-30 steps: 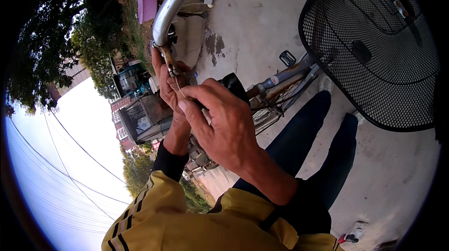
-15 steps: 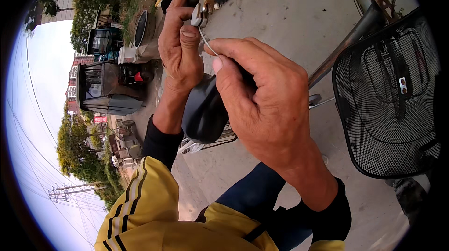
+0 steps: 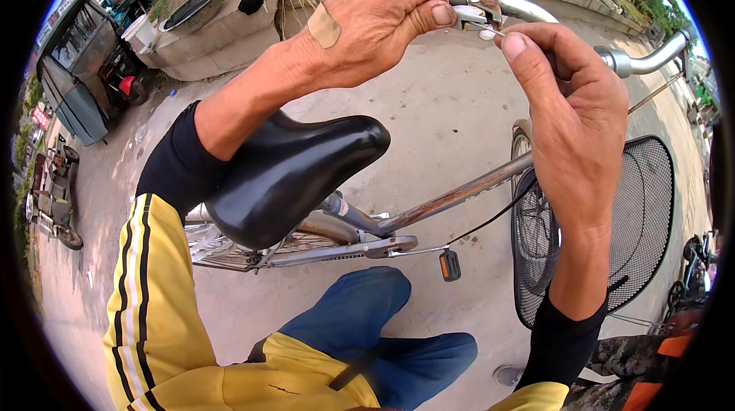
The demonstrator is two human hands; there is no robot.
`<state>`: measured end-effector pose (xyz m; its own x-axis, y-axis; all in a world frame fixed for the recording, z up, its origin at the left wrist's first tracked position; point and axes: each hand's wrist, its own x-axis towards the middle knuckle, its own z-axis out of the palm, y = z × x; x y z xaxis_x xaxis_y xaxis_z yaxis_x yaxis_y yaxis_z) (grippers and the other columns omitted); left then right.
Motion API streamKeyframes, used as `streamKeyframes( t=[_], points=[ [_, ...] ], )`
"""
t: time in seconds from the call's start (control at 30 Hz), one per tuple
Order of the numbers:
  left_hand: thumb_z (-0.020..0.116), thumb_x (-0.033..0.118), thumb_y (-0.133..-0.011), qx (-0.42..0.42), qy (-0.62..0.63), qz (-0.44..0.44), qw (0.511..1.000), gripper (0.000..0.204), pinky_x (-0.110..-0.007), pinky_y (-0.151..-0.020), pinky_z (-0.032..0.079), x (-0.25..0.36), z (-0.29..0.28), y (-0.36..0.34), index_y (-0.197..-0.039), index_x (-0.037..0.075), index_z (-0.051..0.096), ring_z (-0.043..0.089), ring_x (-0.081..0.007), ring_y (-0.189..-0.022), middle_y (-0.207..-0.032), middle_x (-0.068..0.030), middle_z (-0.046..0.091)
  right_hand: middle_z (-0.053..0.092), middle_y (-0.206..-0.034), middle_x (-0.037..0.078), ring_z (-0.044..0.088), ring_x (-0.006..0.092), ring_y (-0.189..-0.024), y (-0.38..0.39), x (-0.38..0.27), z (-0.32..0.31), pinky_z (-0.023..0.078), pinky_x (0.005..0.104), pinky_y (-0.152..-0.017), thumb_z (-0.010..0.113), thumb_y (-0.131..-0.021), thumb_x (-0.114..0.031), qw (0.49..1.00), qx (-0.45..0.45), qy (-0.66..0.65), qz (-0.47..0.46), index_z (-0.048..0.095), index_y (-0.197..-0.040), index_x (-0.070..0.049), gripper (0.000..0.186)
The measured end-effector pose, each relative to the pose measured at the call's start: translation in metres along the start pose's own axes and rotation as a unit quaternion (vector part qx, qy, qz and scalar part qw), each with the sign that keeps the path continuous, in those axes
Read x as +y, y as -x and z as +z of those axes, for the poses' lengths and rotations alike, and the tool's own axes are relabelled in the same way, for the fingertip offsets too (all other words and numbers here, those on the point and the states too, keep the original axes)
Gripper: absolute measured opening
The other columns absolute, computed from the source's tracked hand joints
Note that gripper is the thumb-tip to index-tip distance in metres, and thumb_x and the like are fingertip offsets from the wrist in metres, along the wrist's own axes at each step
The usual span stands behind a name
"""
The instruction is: The person adjusts the brake cable tension at the handlebar lever and then routes the cable to the front wheel caliper. They thread the cable through the housing and secure it to the brake arm, ensuring the mechanism is connected.
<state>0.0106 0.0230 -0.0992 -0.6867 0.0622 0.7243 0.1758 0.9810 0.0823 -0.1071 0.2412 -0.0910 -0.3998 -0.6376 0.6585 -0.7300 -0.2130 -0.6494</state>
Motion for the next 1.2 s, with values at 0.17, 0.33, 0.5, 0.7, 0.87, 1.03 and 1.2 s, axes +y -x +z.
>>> streamKeyframes(
  t=[0.17, 0.33, 0.5, 0.7, 0.87, 1.03, 1.2],
  points=[
    [0.053, 0.038, -0.111, 0.005, 0.030, 0.005, 1.000, 0.044, -0.033, -0.075, 0.051, -0.009, -0.003, -0.004, -0.142, 0.009, 0.063, 0.061, -0.0183, -0.081, -0.088, -0.0093, 0.064, 0.064, -0.082, -0.004, 0.051, 0.0023, -0.074, -0.010, 0.003, 0.001, 0.039, 0.0194, -0.065, 0.070, -0.103, -0.019, 0.994, 0.029, 0.064, -0.089, 0.075, -0.107, 0.002, 0.022],
    [0.051, 0.021, -0.109, -0.087, 0.083, -0.038, 0.992, 0.021, -0.043, -0.085, 0.051, 0.004, -0.022, -0.014, -0.116, 0.008, 0.065, 0.068, -0.0385, -0.095, -0.095, -0.0217, 0.068, 0.067, -0.076, -0.001, 0.056, 0.0039, -0.070, -0.012, -0.005, 0.007, 0.044, 0.0226, -0.062, 0.069, -0.100, -0.017, 0.982, 0.069, 0.127, -0.123, 0.073, -0.099, 0.005, 0.022],
    [0.053, 0.024, -0.108, -0.060, 0.070, -0.013, 0.996, 0.022, -0.049, -0.086, 0.050, 0.001, -0.027, -0.008, -0.114, 0.005, 0.064, 0.067, -0.0402, -0.097, -0.100, -0.0220, 0.069, 0.062, -0.073, -0.004, 0.047, 0.0019, -0.065, -0.017, -0.004, 0.014, 0.037, 0.0214, -0.057, 0.069, -0.099, -0.017, 0.981, 0.062, 0.135, -0.122, 0.073, -0.098, 0.005, 0.022],
    [0.059, 0.016, -0.104, -0.085, 0.109, 0.010, 0.990, 0.023, -0.050, -0.088, 0.050, 0.000, -0.028, 0.000, -0.121, 0.001, 0.060, 0.066, -0.0420, -0.099, -0.102, -0.0239, 0.068, 0.049, -0.069, -0.009, 0.039, 0.0001, -0.063, -0.009, 0.003, 0.013, 0.030, 0.0200, -0.055, 0.072, -0.097, -0.010, 0.990, 0.070, 0.089, -0.089, 0.071, -0.097, 0.005, 0.015],
    [0.056, 0.007, -0.100, -0.117, 0.046, 0.011, 0.992, 0.026, -0.050, -0.088, 0.051, -0.001, -0.035, 0.000, -0.124, -0.001, 0.060, 0.067, -0.0420, -0.101, -0.106, -0.0251, 0.069, 0.065, -0.069, 0.004, 0.058, 0.0100, -0.060, -0.005, -0.001, 0.024, 0.045, 0.0284, -0.058, 0.073, -0.096, -0.015, 0.954, 0.099, 0.229, -0.166, 0.071, -0.098, 0.000, 0.015],
    [0.052, 0.005, -0.099, -0.086, 0.065, 0.029, 0.994, 0.028, -0.049, -0.086, 0.051, -0.010, -0.033, -0.003, -0.125, -0.002, 0.061, 0.066, -0.0425, -0.097, -0.105, -0.0267, 0.068, 0.071, -0.075, 0.015, 0.069, 0.0278, -0.063, -0.014, 0.006, 0.025, 0.055, 0.0364, -0.065, 0.072, -0.094, -0.019, 0.918, 0.139, 0.319, -0.191, 0.068, -0.096, -0.001, 0.018],
    [0.052, 0.005, -0.100, -0.121, 0.064, 0.010, 0.990, 0.024, -0.048, -0.087, 0.051, -0.009, -0.038, -0.007, -0.120, -0.002, 0.062, 0.067, -0.0418, -0.096, -0.103, -0.0267, 0.068, 0.073, -0.075, 0.007, 0.068, 0.0145, -0.066, -0.011, 0.004, 0.035, 0.053, 0.0300, -0.064, 0.074, -0.096, -0.018, 0.942, 0.163, 0.268, -0.118, 0.069, -0.097, 0.001, 0.020]
  ],
)
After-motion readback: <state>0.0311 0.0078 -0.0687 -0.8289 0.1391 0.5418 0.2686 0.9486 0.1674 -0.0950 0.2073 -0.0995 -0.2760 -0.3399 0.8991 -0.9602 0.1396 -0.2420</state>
